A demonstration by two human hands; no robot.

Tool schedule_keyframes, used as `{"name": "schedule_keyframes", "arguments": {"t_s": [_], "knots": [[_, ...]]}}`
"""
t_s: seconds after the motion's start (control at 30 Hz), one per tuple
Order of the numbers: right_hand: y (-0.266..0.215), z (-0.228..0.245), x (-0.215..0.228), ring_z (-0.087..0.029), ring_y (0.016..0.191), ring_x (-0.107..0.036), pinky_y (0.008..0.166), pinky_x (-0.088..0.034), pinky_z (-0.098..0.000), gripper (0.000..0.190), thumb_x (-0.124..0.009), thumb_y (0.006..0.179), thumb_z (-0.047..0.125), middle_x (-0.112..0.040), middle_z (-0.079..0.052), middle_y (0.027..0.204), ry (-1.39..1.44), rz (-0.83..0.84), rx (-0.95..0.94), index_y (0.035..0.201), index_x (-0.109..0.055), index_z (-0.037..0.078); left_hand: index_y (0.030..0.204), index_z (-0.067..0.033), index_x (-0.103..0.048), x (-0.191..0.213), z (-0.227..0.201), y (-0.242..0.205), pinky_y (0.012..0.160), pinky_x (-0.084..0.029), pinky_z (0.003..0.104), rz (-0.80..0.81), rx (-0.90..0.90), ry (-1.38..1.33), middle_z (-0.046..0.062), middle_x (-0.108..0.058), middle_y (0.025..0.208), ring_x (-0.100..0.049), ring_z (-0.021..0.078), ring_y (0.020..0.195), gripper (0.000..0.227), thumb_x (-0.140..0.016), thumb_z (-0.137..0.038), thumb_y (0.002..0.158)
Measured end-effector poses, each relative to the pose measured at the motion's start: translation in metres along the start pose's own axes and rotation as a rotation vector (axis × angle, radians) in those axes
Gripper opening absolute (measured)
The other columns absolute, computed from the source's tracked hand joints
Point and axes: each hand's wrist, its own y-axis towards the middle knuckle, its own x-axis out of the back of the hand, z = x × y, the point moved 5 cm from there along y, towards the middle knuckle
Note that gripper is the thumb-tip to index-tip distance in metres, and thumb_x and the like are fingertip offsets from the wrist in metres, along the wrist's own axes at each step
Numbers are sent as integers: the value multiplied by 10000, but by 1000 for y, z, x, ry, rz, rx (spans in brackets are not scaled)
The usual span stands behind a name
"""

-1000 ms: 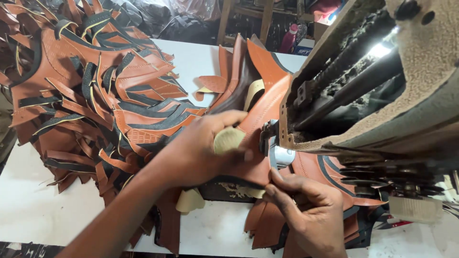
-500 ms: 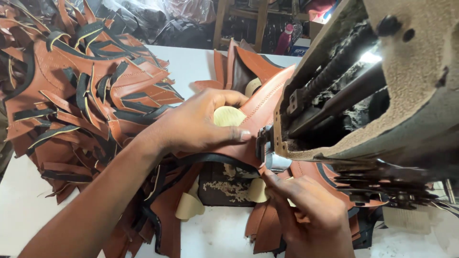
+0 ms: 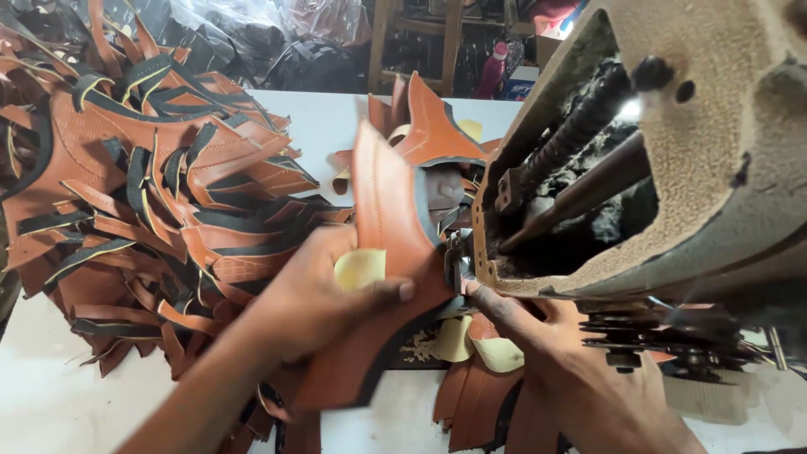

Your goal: Stitch together leather pieces using a sewing machine to assemble shoe uppers.

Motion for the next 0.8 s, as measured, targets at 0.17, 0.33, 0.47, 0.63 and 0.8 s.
{"name": "schedule_keyframes", "arguments": {"t_s": [0.17, 0.33, 0.47, 0.63, 0.8], "knots": [[-8, 8, 7, -300, 983, -699, 830, -529, -383, 522, -742, 753, 38, -698, -172, 1126, -99, -152, 1, 1263, -719, 146, 1008, -39, -756, -23, 9, -18, 606, -520, 230, -304, 118, -162, -41, -731, 820, -614, 33, 706, 285, -815, -245, 820], [-18, 20, 1, -287, 996, -705, 857, -526, -365, 440, -804, 794, 118, -701, -162, 1114, -51, -220, 22, 1226, -723, 145, 1034, -21, -745, -54, 33, -31, 635, -549, 238, -492, 33, -339, 3, -760, 883, -654, 57, 750, 244, -799, -161, 842], [-52, 3, -34, -181, 934, -741, 858, -573, -289, 477, -878, 783, 154, -769, -80, 960, 413, -140, -126, 1223, -724, 51, 1081, -4, -719, -84, 49, -39, 670, -567, 254, -753, -47, -372, 51, -778, 951, -690, 88, 800, 260, -789, -108, 852], [-67, -12, -37, -160, 930, -764, 832, -587, -281, 425, -886, 750, 94, -820, -88, 932, 563, -57, -253, 1152, -770, 17, 1139, 25, -692, -98, 42, -36, 750, -570, 267, -859, -153, -503, 82, -773, 1029, -700, 112, 881, 288, -770, -78, 882], [-86, -24, -41, -174, 922, -778, 840, -591, -286, 307, -881, 725, 20, -801, -88, 928, 655, -58, -237, 1024, -812, 11, 1175, 17, -663, -94, 33, -39, 803, -581, 280, -881, -140, -583, 89, -776, 1068, -720, 126, 928, 322, -754, -91, 885]]}}
